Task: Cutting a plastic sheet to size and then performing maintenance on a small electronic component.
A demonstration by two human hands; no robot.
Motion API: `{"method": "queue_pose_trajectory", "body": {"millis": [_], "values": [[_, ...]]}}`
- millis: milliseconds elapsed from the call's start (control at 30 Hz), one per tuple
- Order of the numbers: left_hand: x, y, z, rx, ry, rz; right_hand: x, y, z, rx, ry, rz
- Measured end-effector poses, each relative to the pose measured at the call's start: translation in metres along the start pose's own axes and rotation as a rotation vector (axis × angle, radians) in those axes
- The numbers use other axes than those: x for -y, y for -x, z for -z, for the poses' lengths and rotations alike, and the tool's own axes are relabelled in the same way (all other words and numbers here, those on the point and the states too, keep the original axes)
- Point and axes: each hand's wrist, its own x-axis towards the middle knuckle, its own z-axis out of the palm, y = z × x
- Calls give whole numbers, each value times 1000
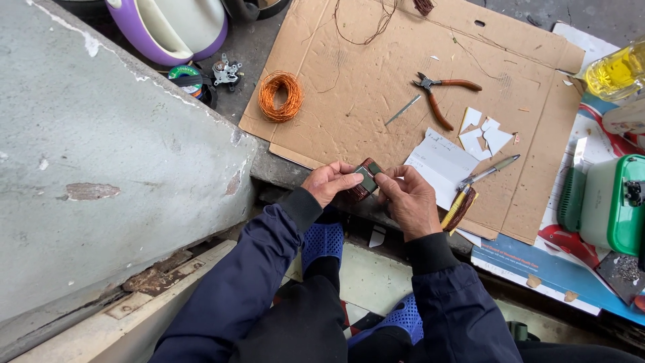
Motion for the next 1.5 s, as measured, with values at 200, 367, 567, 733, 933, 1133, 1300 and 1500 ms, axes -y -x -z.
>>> {"method": "queue_pose_trajectory", "body": {"millis": [200,367,567,733,933,1133,1300,1500], "values": [[4,0,5,12,6,-18,21,14,2,-12,19,-58],[13,-5,10,51,7,-51,10,7,2,-8,26,-70],[16,-6,13,60,-11,-68,7,2,8,-16,298,44],[13,-4,14,66,-7,-55,10,-1,4,-2,295,38],[16,-7,16,84,-5,-54,13,-3,0,-15,43,-101],[18,-8,17,93,2,-53,14,-3,3,-30,93,-119],[18,-8,16,97,12,-52,13,-5,2,-42,102,-129],[21,-10,17,95,-5,-65,23,3,-10,6,49,-25]]}}
